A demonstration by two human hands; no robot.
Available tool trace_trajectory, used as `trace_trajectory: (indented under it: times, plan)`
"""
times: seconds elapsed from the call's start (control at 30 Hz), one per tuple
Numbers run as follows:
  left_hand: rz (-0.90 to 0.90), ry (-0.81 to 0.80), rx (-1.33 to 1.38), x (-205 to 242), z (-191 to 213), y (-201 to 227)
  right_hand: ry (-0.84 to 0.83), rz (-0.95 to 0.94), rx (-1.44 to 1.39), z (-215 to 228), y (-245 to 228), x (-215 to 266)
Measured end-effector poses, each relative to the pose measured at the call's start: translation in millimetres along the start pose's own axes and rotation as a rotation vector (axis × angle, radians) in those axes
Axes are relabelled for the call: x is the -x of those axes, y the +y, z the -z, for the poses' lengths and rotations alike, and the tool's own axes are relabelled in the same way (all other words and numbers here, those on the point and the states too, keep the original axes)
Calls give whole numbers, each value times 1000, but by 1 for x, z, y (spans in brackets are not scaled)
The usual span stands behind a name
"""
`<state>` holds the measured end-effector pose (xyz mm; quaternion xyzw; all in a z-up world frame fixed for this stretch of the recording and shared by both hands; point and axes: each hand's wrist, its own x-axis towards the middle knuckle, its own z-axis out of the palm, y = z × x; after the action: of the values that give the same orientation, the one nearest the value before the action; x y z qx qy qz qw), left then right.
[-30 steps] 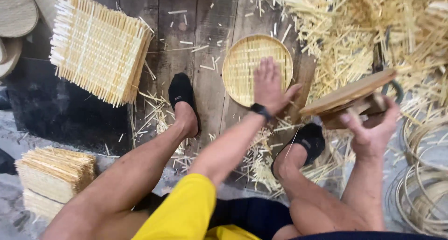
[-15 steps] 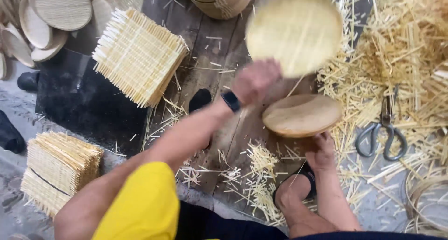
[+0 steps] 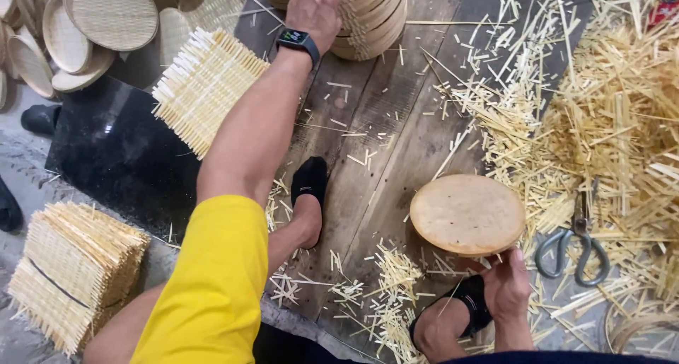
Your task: The recorder uses a wooden mold and shears to trim and shape woven bamboo bases for furniture or baskets.
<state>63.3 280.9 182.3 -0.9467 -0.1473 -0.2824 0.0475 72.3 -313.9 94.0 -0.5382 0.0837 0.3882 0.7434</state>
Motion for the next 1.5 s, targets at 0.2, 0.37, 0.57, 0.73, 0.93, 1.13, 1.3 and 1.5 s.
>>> trace_trajectory:
  times: [0.2,0.37,0.57,0.73,0.93,1.13,1.3,1.5]
  plan:
    - [38,-115,84,4,-14,-16,-35,-10,40,2,-2,-2]
    - [12,-50,71,5,-25,-20,-38,4,59,12,5,-5]
    - [83,-158,79,0,-25,-20,-21,7,105,2,-1,-1]
    - [50,-88,110,-2,-30,-20,21,-86,396,-6,-10,-9]
    - [68,-92,-69,30,-25,-21,19,-211,411,4,-21,-5]
    - [552,-522,52,139,51,-28,85,-106,432,-20,-35,0]
    - [688,-916,-145,243,71,-44,-143,-71,400,-26,4,-18]
    - [758,-704,269,234,106,-80,-131,-179,328,-7,42,-13]
